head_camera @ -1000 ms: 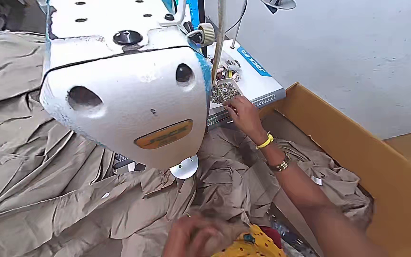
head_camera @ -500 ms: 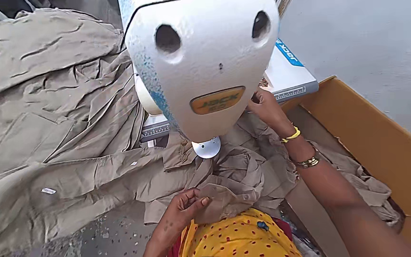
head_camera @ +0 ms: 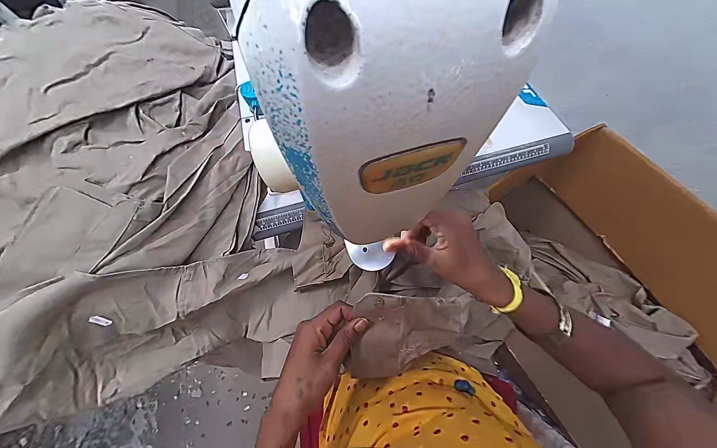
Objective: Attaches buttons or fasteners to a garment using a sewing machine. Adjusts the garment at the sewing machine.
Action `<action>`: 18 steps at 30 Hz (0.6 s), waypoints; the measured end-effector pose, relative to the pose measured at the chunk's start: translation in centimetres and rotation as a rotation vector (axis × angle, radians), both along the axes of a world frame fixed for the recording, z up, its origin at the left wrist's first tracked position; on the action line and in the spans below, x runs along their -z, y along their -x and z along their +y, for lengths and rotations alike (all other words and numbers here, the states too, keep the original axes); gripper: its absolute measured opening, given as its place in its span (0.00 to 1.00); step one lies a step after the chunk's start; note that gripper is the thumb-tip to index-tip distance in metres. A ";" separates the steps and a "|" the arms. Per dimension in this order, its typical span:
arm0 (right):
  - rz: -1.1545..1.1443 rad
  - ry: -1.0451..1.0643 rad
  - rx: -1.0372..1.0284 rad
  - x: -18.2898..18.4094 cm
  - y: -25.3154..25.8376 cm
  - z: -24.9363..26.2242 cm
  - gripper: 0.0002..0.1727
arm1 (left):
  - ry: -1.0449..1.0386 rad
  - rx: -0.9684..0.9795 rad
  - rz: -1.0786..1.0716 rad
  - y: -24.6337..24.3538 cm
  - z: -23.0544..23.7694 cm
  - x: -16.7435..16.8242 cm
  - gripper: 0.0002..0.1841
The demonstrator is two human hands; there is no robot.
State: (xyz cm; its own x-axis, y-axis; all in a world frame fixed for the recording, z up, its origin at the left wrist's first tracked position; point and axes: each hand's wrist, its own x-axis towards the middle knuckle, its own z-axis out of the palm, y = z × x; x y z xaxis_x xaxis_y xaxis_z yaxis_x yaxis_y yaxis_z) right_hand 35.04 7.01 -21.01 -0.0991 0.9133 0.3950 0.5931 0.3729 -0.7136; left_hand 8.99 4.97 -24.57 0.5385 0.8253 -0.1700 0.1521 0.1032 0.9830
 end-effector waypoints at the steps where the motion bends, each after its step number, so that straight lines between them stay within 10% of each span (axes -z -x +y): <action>1: 0.048 0.227 -0.074 -0.2 -0.4 -0.9 0.23 | -0.003 -0.020 -0.040 -0.1 0.1 -0.2 0.07; 3: 0.131 0.543 -0.248 -0.1 -0.6 -1.8 0.26 | -0.022 -0.048 -0.090 -0.2 0.7 -1.0 0.07; 9: 0.127 0.506 -0.094 -1.4 -0.4 1.1 0.20 | 0.131 -0.216 -0.235 -2.2 3.6 -2.0 0.02; 18: 0.211 0.521 -0.020 -1.8 -0.8 2.8 0.08 | -0.026 -0.277 -0.106 -4.1 5.5 -2.7 0.28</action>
State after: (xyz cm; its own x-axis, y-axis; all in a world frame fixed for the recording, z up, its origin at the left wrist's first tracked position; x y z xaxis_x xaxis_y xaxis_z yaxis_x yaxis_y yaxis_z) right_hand 35.87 9.78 -19.24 -0.0859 0.9918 -0.0949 0.4139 -0.0511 -0.9089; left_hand 13.11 10.50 -21.89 0.3057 0.9467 -0.1016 0.0185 0.1008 0.9947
